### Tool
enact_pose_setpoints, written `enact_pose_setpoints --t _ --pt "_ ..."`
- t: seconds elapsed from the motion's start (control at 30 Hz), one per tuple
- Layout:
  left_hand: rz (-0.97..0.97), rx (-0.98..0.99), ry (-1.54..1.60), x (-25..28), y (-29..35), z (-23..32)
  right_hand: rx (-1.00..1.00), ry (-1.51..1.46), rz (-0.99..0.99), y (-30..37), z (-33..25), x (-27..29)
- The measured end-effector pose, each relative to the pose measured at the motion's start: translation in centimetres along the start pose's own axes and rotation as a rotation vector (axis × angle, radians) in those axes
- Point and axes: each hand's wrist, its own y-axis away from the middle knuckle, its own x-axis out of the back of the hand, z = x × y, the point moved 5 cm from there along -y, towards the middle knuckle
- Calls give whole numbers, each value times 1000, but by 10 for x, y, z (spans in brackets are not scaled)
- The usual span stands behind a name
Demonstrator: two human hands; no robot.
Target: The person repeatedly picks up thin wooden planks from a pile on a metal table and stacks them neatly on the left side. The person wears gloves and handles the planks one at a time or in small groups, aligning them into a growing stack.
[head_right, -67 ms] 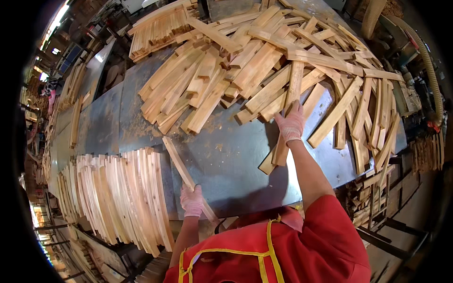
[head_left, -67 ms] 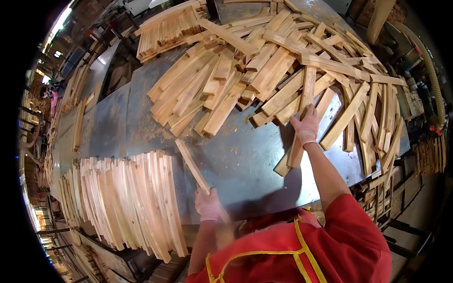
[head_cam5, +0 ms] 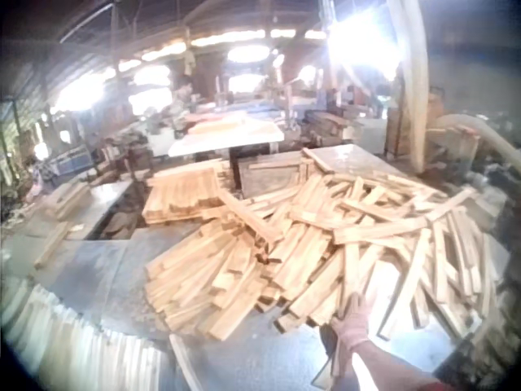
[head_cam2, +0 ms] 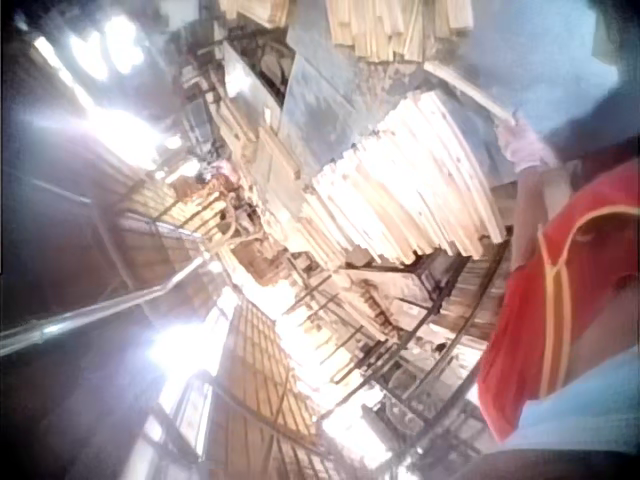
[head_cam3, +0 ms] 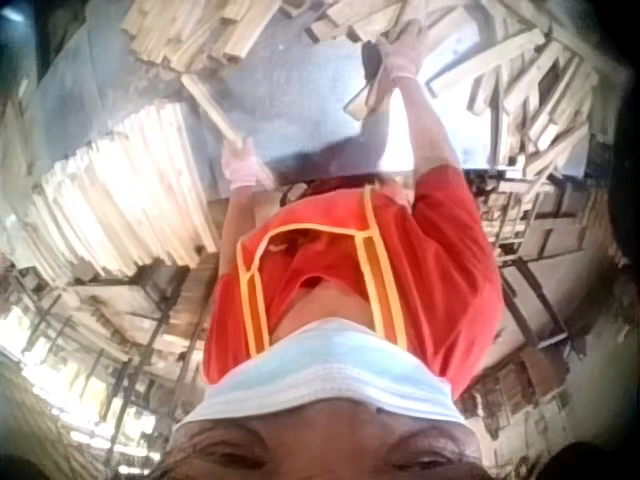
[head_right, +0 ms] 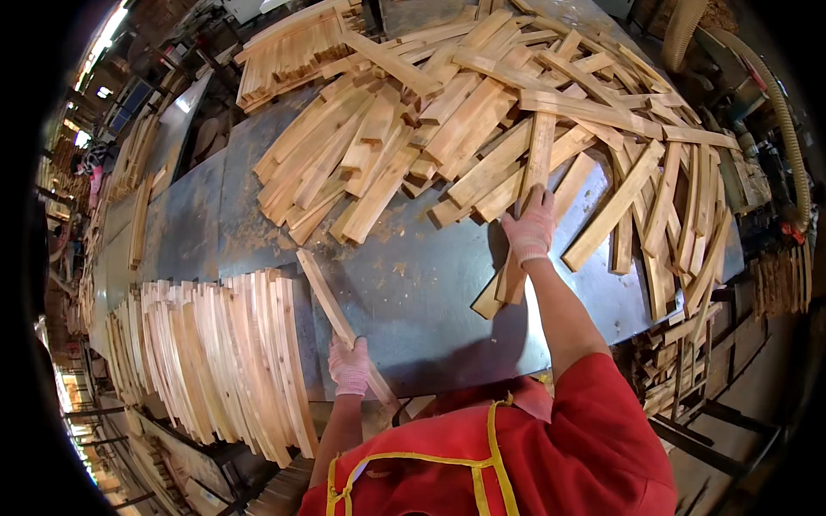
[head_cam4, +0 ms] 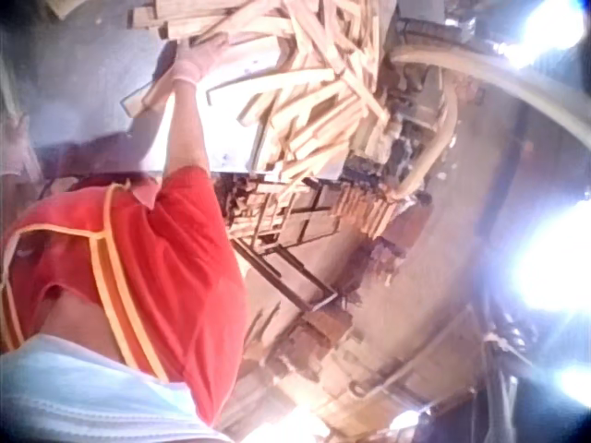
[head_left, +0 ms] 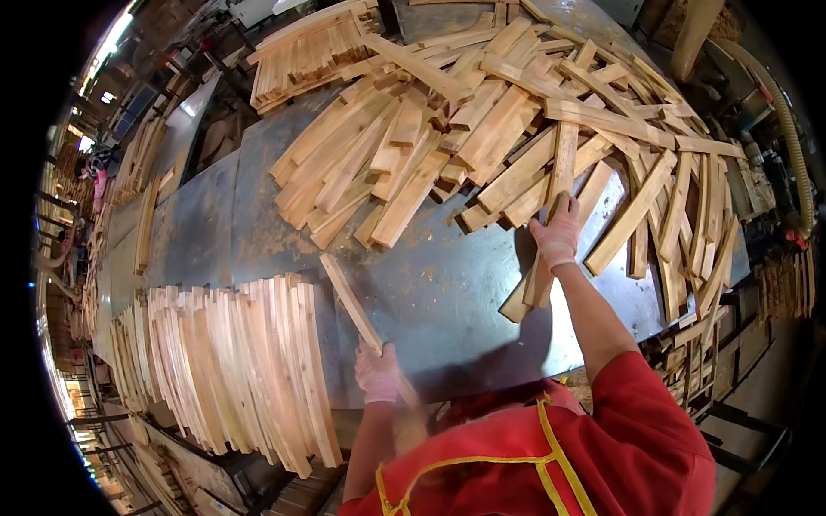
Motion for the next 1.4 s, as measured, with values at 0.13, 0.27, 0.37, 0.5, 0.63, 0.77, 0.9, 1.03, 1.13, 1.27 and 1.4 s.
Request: enact_pose_setpoints --t 0.13,0.27,0.37,0.5,0.63,0.77,0.9,1.03,1.13,1.27,1.4 --pt "-61 105 59 37 5 -1 -320 -704 -52 37 7 -30" --pt "297 -150 -550 55 4 -77 -754 -1480 -606 128 -44 -37" --pt "417 -187 -681 80 9 -101 -746 -1585 -963 172 -25 -79" --pt "196 -249 -439 93 11 -89 -749 -1509 -1052 240 -50 -90" --pt "-106 -593 -135 43 53 -24 -704 -1363 -1125 317 -94 -87" --pt "-346 -444 18 21 58 -33 -420 -1007 -1263 363 -115 -84" --pt "-134 -285 -105 50 73 -108 -81 -1076 -1444 328 -190 20" --pt "233 -206 -596 73 57 -154 844 -1560 -1805 313 -301 172" --pt "375 -301 -525 81 50 -138 1131 -1957 -2001 319 -320 230" --pt "290 -482 -359 53 43 -59 632 -2435 -1880 329 -304 252" --pt "126 -634 -232 26 40 44 620 -2435 -1720 286 -287 252"
